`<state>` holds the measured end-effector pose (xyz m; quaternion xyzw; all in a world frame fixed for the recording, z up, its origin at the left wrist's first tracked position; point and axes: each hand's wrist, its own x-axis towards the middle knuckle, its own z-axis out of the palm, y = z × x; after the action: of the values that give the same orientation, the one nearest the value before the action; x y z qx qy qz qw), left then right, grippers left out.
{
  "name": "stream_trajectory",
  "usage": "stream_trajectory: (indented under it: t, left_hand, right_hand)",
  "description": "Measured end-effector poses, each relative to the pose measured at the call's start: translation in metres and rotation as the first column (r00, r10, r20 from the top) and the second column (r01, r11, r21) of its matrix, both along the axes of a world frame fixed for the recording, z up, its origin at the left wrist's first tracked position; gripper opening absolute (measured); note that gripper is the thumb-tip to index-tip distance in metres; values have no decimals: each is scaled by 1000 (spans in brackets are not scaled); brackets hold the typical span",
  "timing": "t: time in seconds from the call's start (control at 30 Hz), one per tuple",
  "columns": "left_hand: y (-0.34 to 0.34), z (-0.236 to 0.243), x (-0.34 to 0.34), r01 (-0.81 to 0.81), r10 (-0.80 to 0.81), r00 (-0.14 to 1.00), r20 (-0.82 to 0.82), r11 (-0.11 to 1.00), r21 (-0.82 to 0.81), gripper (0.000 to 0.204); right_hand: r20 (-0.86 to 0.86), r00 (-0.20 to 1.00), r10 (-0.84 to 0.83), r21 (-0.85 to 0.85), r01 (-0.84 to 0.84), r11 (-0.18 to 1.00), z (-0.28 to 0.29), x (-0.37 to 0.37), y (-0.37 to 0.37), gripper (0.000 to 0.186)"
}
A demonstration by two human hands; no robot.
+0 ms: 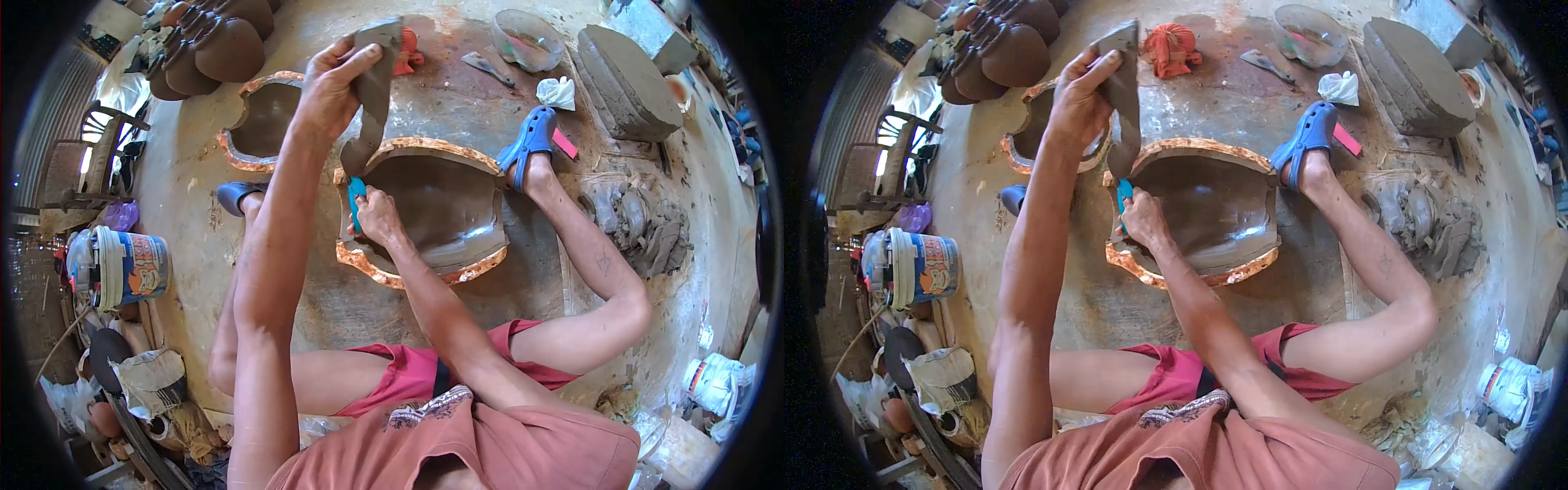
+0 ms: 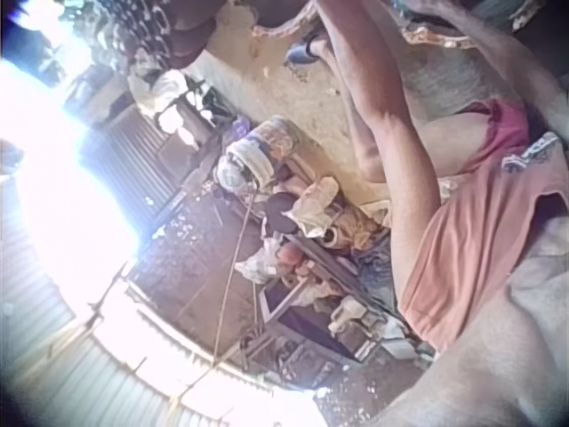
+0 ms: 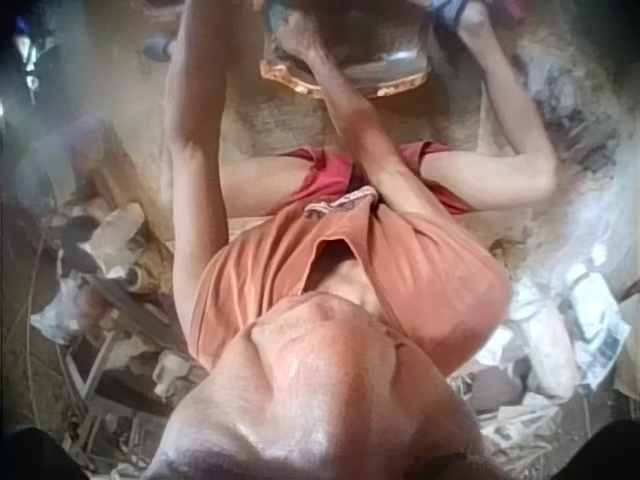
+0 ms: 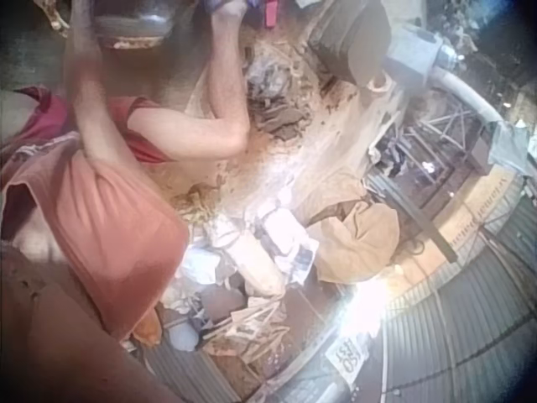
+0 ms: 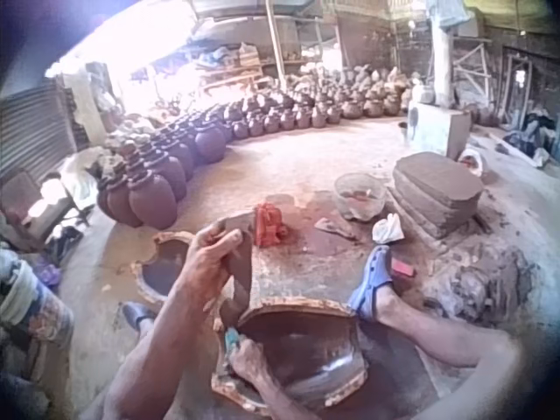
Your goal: The person uses a small blue tool to scrape the inside of a clay mold, wipes a second mold piece with a cloth, and then shapes a flat piece of clay by hand and with a wooden tool before placing it into one of the molds.
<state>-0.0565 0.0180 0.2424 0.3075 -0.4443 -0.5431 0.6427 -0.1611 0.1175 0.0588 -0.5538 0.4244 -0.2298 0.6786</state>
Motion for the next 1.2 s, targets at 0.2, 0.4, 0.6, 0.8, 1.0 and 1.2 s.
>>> stream_trajectory:
  t: [0.2,0.4,0.6,0.8,1.0,1.2]
  left_hand:
    - [78,29,31,-68,11,975,-222,966,-248,43]
    - [155,8,20,-588,553,803,-225,796,-141,42]
    - [106,-20,-150,-390,413,866,282,911,-136,67]
    - [154,-44,-196,-238,229,970,82,965,111,57]
    - [263,-177,-185,57,466,849,-249,388,920,60]
    - [232,-262,-188,-533,892,450,28,243,810,64]
  right_hand:
    - [228,957,-182,78,168,983,8,15,-7,26]
    - [557,677,-480,125,503,855,71,-25,-5,25]
    - [643,432,-632,-52,848,527,64,-103,-31,37]
    - [523,284,-804,-693,691,-207,156,-317,-65,37]
    - [214,-23,-977,-969,-130,-209,140,-520,-93,37]
    - [-226,-32,-974,-863,-457,216,49,-607,-117,32]
